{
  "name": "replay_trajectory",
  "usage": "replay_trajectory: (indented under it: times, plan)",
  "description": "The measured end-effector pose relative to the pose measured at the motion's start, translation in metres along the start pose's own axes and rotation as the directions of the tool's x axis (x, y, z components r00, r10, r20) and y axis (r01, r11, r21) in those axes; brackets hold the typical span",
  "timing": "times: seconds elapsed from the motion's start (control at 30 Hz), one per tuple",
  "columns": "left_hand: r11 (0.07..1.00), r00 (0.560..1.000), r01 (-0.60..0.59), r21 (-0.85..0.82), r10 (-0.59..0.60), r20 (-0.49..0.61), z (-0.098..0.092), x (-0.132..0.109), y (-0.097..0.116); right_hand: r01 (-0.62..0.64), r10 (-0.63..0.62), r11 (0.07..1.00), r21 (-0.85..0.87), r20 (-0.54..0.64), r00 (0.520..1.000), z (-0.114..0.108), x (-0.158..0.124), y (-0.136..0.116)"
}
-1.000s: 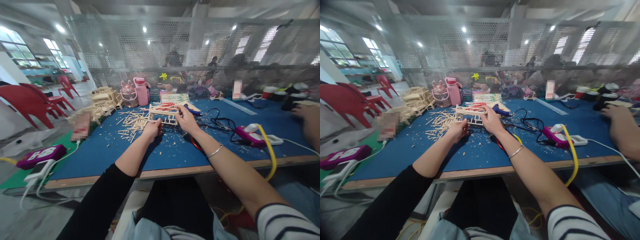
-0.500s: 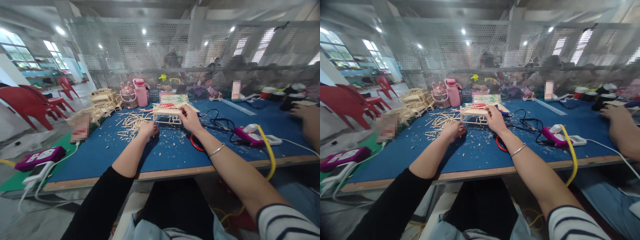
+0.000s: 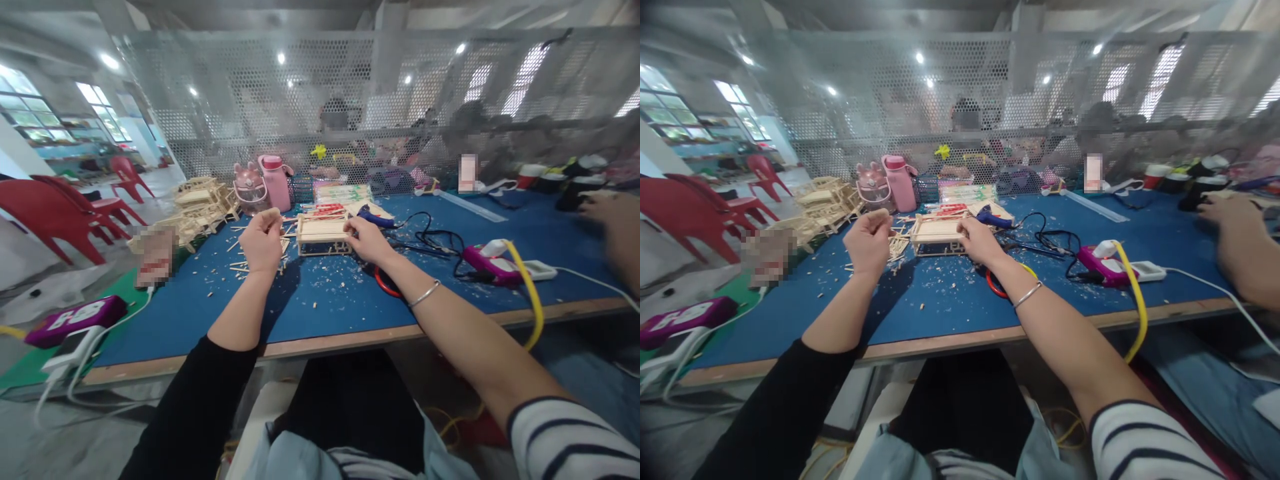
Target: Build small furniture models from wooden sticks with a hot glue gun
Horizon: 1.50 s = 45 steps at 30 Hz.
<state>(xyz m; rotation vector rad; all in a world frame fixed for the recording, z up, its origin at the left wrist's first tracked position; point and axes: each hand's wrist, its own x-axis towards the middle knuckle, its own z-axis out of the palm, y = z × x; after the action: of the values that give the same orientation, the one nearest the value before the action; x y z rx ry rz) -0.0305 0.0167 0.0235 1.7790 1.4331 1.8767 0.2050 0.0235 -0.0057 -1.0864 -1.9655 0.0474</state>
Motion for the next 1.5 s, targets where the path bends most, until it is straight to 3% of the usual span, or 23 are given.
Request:
replay_trajectory:
  times: [0.13, 0.17, 0.23, 0.3, 0.4, 0.57, 0.87, 1.5]
  plan:
    - [0.976, 0.995, -0.03, 0.216, 0.05, -0.089, -0.008, -0.004, 0.012, 0.015, -0.015, 1.0, 0.008, -0.02, 1.0, 0.0, 0.0, 0.0]
    - [0.961, 0.996, -0.074, 0.267, 0.087, -0.035, -0.008, -0.007, 0.015, 0.016, -0.016, 1.0, 0.006, -0.022, 1.0, 0.0, 0.0, -0.001]
    - [0.923, 0.97, -0.188, 0.335, 0.121, 0.21, -0.003, -0.017, 0.02, 0.014, -0.014, 1.0, 0.003, -0.027, 1.0, 0.0, 0.0, -0.003]
    - [0.886, 0.888, -0.261, 0.383, 0.065, 0.456, 0.008, -0.028, 0.02, 0.008, -0.008, 1.0, 0.007, -0.036, 0.999, -0.001, 0.0, -0.005]
    - [0.855, 0.826, -0.257, 0.451, -0.047, 0.561, 0.025, -0.04, 0.013, 0.0, 0.001, 1.0, 0.016, -0.044, 0.999, -0.001, -0.001, -0.01]
    - [0.847, 0.795, -0.233, 0.479, -0.118, 0.595, 0.039, -0.046, -0.002, 0.004, -0.003, 1.0, 0.016, -0.036, 0.999, 0.001, -0.001, -0.016]
    - [0.821, 0.826, -0.152, 0.55, -0.2, 0.527, 0.045, -0.046, -0.003, -0.003, 0.004, 1.0, 0.019, -0.034, 0.999, 0.001, -0.001, -0.019]
    - [0.777, 0.835, -0.245, 0.58, -0.135, 0.533, 0.049, -0.049, -0.002, -0.007, 0.008, 1.0, 0.024, -0.025, 1.0, 0.003, 0.0, -0.019]
